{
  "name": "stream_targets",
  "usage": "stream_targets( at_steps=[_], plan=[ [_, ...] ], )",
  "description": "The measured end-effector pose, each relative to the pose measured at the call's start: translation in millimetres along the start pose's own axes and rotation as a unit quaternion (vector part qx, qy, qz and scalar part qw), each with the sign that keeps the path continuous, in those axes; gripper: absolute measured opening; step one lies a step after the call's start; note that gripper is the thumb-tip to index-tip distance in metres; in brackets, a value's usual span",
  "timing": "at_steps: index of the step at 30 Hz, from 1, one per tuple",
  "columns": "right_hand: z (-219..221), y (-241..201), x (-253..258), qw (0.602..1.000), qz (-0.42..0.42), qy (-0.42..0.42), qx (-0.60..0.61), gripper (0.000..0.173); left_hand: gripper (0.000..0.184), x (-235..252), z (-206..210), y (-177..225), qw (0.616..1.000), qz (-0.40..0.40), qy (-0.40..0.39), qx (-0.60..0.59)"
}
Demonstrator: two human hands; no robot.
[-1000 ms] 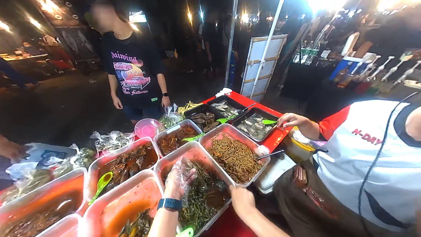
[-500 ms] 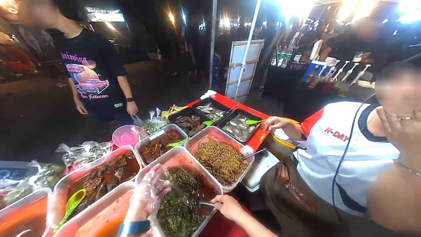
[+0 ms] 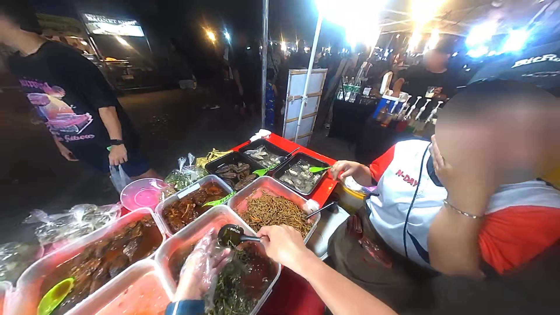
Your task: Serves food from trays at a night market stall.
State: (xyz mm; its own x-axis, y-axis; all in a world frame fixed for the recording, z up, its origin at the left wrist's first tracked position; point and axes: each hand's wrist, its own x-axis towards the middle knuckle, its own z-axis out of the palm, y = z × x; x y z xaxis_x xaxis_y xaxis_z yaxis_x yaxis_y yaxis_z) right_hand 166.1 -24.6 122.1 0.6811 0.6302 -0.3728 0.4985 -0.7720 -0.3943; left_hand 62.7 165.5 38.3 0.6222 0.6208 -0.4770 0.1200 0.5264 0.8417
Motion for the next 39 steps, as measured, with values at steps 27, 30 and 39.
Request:
stream_targets(
  at_steps=[27,30,39],
  plan=[
    [182,34,49,0.981,0.084,-0.166,0.059,0.044,0.038,-9,-30,40,0.999,0.014,0.046,-0.004],
    [170,52,46,0.982,0.086,-0.138,0.094,0.042,0.039,-10,-34,43,0.998,0.021,0.054,-0.005],
    [68,60,10,0.994,0.058,-0.037,0.085,0.040,0.044,5,-23,18,0.999,-0.023,0.031,-0.022]
  ],
)
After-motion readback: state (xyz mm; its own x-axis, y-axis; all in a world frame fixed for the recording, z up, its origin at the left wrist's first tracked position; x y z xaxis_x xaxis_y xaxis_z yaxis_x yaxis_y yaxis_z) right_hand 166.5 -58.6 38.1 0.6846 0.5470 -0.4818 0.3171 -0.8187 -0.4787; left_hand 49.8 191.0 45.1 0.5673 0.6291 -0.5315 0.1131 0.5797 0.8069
